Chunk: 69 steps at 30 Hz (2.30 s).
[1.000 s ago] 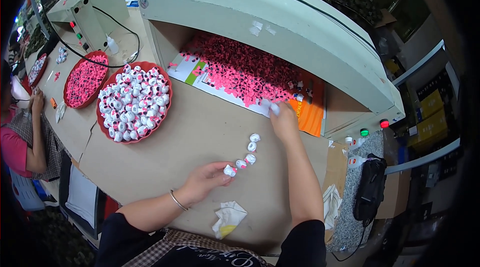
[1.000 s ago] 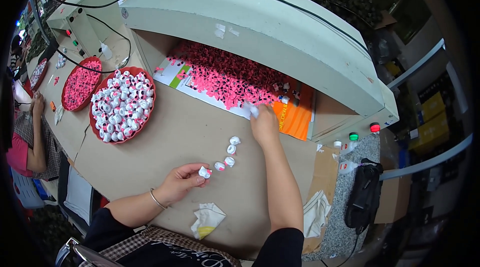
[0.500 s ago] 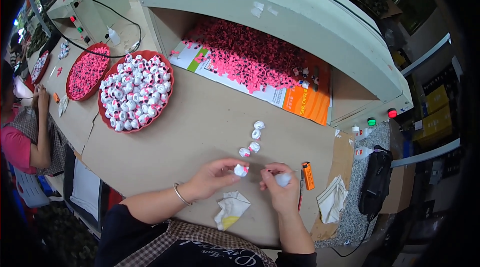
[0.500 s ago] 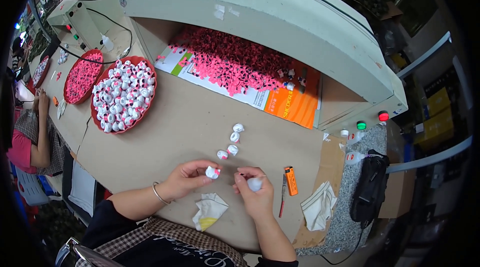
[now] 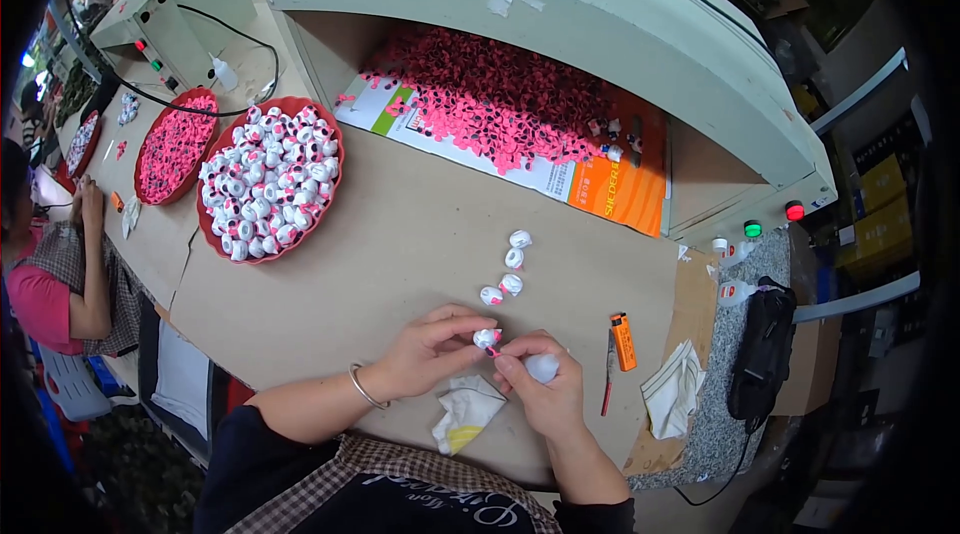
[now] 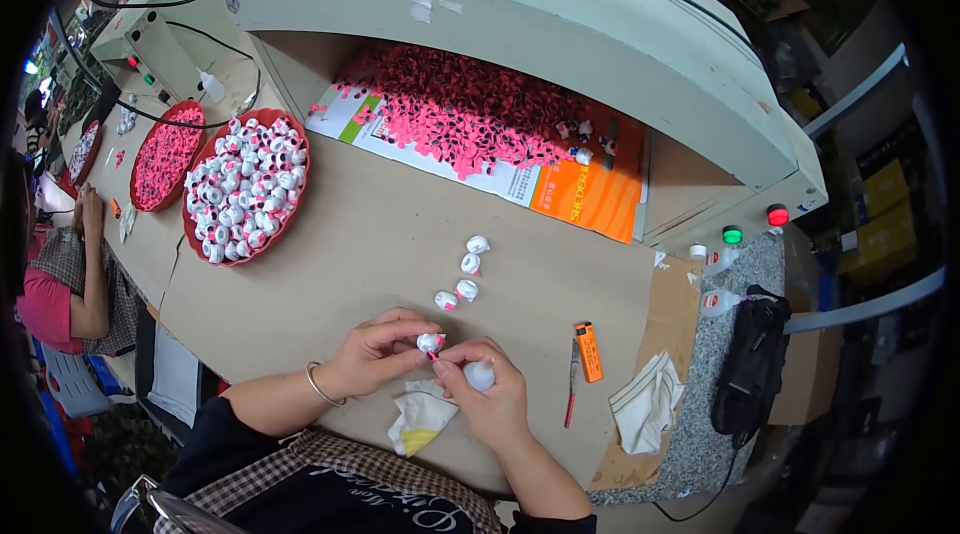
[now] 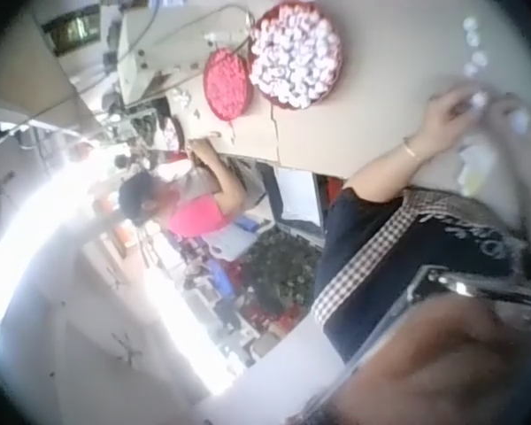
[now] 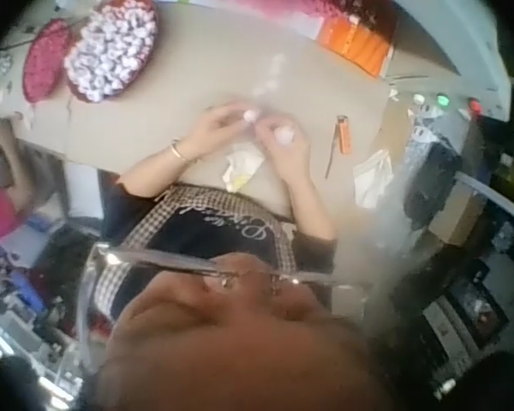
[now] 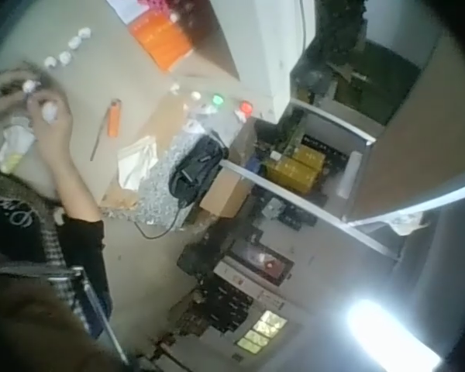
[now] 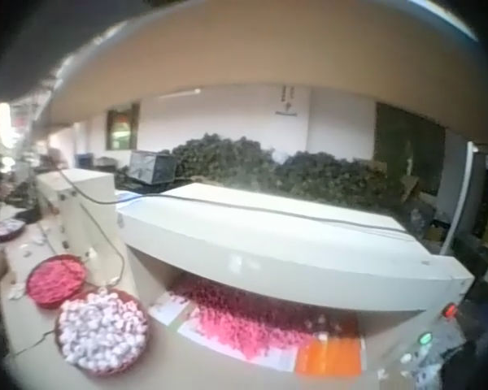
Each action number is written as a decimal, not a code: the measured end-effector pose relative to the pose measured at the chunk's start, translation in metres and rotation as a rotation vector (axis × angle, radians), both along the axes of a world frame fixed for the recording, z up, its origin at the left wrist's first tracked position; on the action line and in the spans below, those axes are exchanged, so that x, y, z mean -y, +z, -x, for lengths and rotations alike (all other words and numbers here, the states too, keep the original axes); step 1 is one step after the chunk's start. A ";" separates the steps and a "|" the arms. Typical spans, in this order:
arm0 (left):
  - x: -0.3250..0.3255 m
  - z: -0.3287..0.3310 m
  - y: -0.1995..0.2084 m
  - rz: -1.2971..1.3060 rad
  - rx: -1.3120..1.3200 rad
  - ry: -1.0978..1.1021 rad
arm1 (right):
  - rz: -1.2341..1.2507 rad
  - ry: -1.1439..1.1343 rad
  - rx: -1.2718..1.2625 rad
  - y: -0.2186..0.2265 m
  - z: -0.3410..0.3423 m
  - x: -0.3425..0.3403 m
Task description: The person applies adhesive from a bottle onto small figurine heads and attaches small decorative pieces onto them by hand.
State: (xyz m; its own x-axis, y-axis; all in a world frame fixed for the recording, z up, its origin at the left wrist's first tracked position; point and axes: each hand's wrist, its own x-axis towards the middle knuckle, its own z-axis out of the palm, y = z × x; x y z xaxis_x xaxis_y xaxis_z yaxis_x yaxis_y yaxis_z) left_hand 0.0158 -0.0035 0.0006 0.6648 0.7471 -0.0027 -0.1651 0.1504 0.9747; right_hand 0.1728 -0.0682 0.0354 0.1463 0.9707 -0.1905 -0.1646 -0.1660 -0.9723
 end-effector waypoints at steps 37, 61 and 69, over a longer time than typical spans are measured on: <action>-0.008 0.013 -0.001 0.221 0.034 0.026 | -0.035 -0.014 -0.085 -0.032 0.013 -0.008; 0.106 0.345 -0.081 -0.488 -1.275 1.785 | -0.203 0.133 1.076 -0.021 0.025 -0.003; 0.152 0.357 -0.167 -0.518 -1.511 1.444 | -0.341 0.202 1.303 -0.015 0.037 0.003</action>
